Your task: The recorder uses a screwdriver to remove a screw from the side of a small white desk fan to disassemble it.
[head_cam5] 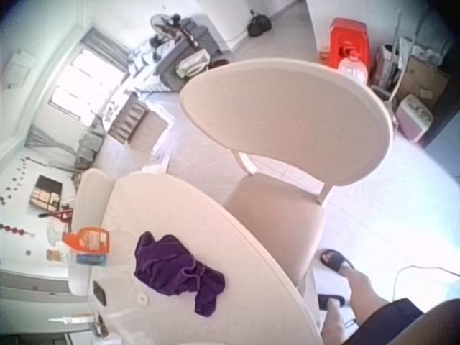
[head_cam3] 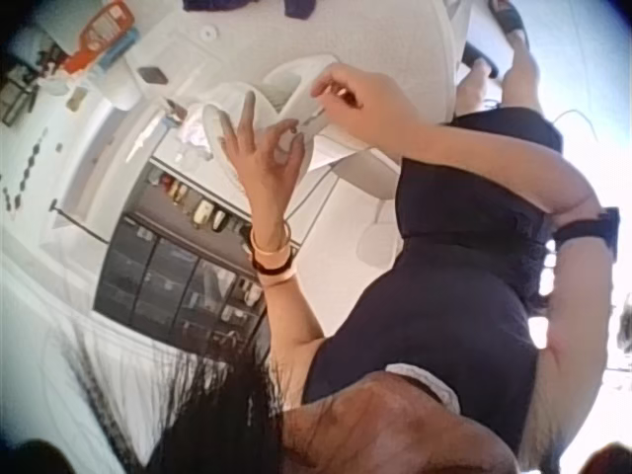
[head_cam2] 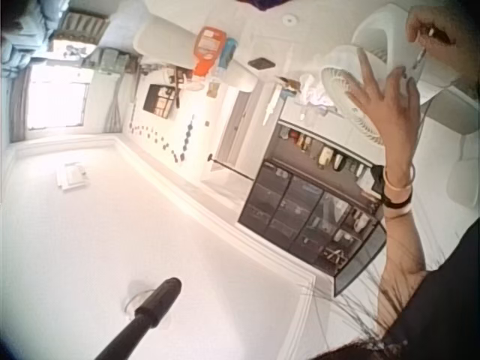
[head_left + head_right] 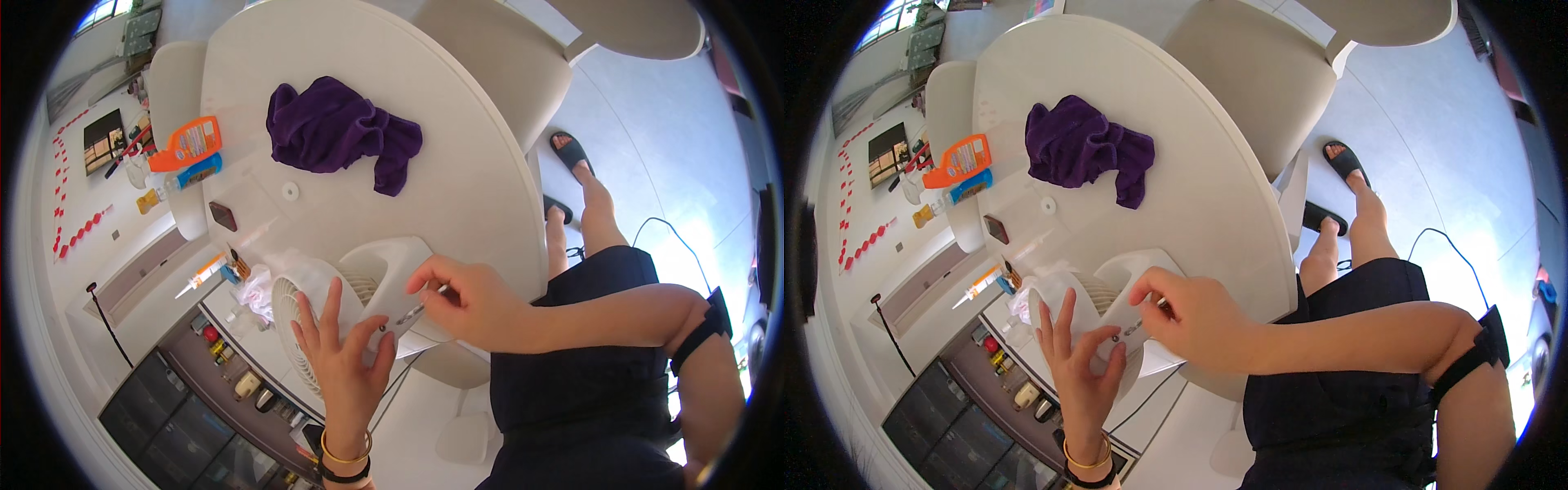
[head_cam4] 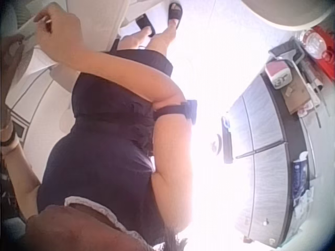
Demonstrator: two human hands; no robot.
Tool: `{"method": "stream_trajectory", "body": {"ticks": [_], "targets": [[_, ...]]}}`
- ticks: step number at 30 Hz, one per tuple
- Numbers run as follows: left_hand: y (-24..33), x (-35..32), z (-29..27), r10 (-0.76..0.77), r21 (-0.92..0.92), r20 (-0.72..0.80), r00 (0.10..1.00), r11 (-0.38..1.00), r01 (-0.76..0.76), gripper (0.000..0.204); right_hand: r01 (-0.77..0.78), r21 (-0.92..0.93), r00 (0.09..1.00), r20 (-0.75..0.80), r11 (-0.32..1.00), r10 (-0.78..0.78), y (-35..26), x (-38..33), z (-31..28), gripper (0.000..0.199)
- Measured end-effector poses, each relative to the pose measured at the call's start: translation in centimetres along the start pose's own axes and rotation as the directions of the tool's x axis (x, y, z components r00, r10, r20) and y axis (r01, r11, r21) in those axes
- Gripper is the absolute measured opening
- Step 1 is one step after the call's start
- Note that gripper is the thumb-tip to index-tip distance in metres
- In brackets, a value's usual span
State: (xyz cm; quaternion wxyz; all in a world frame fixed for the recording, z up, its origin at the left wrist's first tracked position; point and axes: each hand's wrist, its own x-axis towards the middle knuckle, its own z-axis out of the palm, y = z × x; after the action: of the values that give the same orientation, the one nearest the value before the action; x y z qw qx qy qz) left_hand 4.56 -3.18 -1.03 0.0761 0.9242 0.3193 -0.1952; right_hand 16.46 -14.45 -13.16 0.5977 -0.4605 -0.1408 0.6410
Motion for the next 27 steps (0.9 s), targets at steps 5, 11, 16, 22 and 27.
{"method": "stream_trajectory", "body": {"ticks": [5, 11, 16, 22, 27], "targets": [[0.6, 0.0, -0.4, 0.021, 0.165, 0.088, 0.996, 0.986, -0.036, 0.044, -0.29, 0.364, 0.956, 0.145, 0.885, 0.254, 2.6, 0.8, -0.8, 0.018], [0.4, -1.9, -0.7, -0.026, 0.065, 0.048, 0.999, 0.998, 0.023, 0.064, -0.437, 0.44, 0.895, 0.296, 0.785, 0.333, 3.8, 0.4, 1.0, 0.034], [-0.1, -3.0, -0.4, -0.051, 0.035, -0.019, 0.999, 0.998, 0.052, 0.06, -0.487, 0.326, 0.866, 0.302, 0.81, 0.399, 2.1, 0.6, 1.3, 0.036], [-0.8, -3.8, 0.4, -0.054, -0.044, -0.081, 0.995, 0.998, 0.051, 0.057, 0.032, 0.157, 0.985, 0.164, 0.987, -0.058, 2.0, 0.8, 1.9, 0.026], [-1.6, -4.0, 1.1, -0.05, -0.099, -0.152, 0.987, 0.994, 0.036, 0.058, 0.538, -0.492, 0.842, 0.268, 0.685, -0.468, 2.2, 1.9, 0.6, 0.018]]}}
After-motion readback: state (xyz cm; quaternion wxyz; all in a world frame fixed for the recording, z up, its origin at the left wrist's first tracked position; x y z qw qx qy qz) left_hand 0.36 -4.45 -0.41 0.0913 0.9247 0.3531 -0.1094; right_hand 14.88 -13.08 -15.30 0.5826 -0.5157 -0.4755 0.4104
